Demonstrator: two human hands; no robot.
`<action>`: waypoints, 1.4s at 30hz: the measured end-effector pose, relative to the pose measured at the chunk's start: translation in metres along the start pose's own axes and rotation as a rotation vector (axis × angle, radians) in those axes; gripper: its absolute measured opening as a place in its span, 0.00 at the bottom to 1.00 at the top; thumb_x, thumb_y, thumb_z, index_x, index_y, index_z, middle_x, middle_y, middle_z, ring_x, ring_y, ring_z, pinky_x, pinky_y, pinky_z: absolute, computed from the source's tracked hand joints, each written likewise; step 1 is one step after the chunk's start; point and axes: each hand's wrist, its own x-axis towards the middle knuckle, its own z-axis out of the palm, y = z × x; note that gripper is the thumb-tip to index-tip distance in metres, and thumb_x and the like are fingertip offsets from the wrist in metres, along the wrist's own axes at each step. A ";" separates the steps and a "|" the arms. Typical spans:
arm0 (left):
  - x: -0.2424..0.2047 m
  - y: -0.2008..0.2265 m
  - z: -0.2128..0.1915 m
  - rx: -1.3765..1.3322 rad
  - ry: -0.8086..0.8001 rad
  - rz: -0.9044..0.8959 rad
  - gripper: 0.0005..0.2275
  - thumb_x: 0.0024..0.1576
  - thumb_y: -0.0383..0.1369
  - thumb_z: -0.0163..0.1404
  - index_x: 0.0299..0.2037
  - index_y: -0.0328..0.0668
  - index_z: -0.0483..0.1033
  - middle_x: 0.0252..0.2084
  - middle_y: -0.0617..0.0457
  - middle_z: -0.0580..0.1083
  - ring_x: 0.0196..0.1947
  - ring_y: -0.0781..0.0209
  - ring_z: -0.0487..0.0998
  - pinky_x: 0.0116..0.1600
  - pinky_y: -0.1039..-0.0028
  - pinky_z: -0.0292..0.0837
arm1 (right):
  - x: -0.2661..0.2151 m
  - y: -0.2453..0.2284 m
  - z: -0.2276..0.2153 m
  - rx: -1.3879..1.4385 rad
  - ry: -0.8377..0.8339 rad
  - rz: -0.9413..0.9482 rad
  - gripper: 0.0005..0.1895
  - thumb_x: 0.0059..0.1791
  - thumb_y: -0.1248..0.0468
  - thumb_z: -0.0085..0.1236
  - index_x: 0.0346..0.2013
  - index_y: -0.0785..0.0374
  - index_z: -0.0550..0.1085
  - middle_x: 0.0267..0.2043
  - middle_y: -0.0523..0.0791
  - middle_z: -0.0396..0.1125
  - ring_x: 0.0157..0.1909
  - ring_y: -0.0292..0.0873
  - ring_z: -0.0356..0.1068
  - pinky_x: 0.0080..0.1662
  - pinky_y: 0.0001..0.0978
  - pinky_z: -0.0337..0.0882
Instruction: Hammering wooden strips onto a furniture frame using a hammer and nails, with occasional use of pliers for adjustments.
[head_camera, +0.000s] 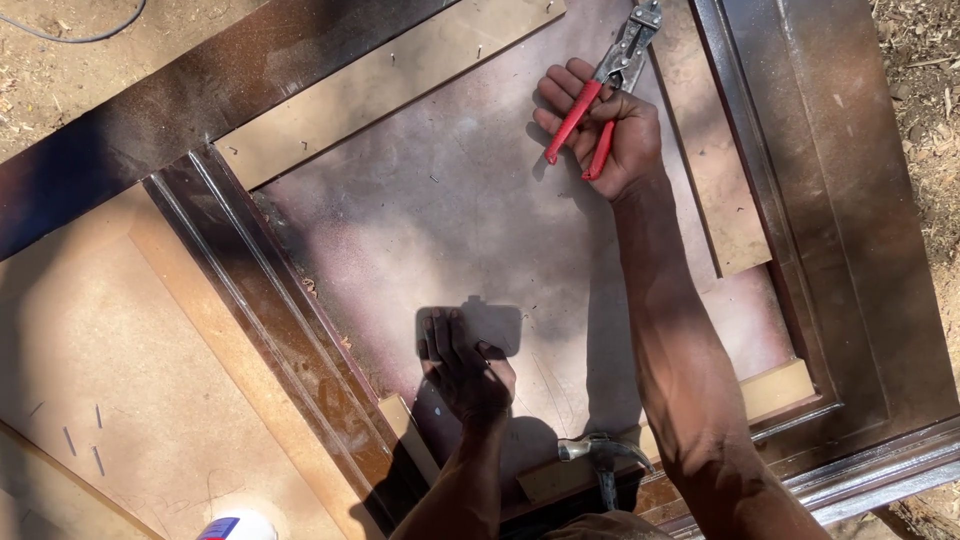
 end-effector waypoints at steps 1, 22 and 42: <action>-0.001 0.000 0.001 0.000 0.000 -0.004 0.21 0.64 0.34 0.35 0.66 0.34 0.67 0.67 0.39 0.69 0.69 0.39 0.69 0.72 0.50 0.63 | -0.004 0.000 0.009 -0.003 0.001 0.003 0.31 0.45 0.78 0.37 0.64 0.74 0.67 0.67 0.61 0.65 0.70 0.62 0.65 0.65 0.64 0.70; -0.004 -0.010 0.000 0.023 -0.095 -0.062 0.25 0.54 0.30 0.45 0.65 0.35 0.69 0.72 0.40 0.64 0.72 0.45 0.65 0.76 0.55 0.55 | 0.014 0.014 0.045 -0.193 0.183 0.079 0.20 0.46 0.53 0.68 0.18 0.51 0.66 0.16 0.35 0.54 0.17 0.33 0.54 0.29 0.27 0.62; -0.001 -0.005 0.001 0.022 -0.027 -0.027 0.25 0.55 0.27 0.43 0.66 0.37 0.68 0.69 0.43 0.68 0.70 0.45 0.68 0.74 0.54 0.60 | 0.037 -0.034 0.040 -0.196 0.102 0.001 0.29 0.39 0.79 0.36 0.49 0.73 0.77 0.52 0.58 0.76 0.54 0.56 0.78 0.52 0.49 0.82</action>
